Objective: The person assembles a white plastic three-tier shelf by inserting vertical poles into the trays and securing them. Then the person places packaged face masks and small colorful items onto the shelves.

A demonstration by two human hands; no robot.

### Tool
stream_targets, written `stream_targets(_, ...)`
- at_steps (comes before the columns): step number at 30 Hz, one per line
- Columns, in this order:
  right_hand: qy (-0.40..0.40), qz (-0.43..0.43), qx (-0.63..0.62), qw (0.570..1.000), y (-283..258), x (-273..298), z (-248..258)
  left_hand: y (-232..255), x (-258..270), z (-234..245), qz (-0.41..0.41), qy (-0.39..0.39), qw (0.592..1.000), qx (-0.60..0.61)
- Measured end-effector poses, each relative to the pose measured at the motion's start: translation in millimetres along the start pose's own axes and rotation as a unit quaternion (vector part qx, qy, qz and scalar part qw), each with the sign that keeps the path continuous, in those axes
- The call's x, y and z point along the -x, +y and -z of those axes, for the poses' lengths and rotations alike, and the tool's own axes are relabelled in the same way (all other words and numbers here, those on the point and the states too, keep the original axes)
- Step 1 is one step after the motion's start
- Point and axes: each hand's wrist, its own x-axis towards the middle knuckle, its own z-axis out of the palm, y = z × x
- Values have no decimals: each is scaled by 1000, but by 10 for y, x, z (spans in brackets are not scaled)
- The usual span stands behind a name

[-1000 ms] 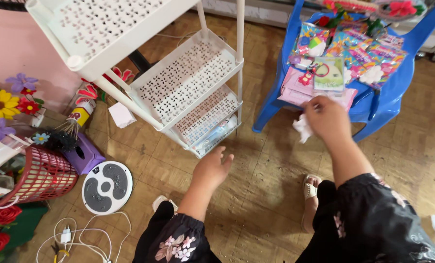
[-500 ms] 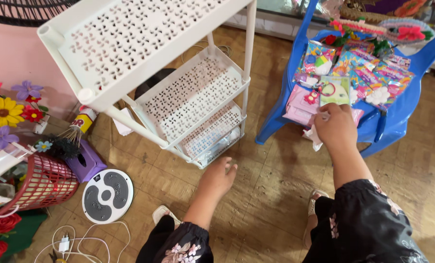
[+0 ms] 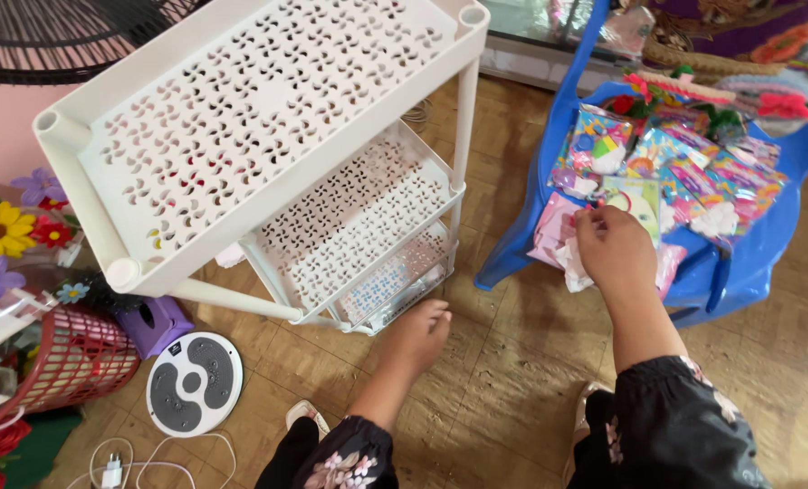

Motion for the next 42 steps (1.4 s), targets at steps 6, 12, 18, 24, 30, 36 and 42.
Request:
stream_targets(6, 75, 56, -85, 992, 24, -206, 120, 377, -534, -402, -182, 51, 982, 19)
stream_targets(12, 84, 38, -111, 990, 170, -368, 195, 1248, -1703, -1003, -331, 177, 922, 95)
stream_targets(18, 76, 27, -117, 990, 335, -472, 278, 1878, -2270, -1300, -224, 134, 964, 42)
stream_targets(24, 86, 32, -91, 992, 436, -476, 383, 2026, -2511, -1452, -128, 111, 985, 16)
stream_targets(30, 84, 12, -78, 993, 426, -384, 440, 1982, -2679, -1528, -246, 200, 946, 67)
stream_targets(36, 90, 36, -83, 992, 455, -258, 464, 1978, -2190, -1228, -359, 250, 872, 220)
stream_targets(42, 101, 72, -97, 988, 376, -56, 494, 1497, -1096, -672, -284, 66, 827, 481)
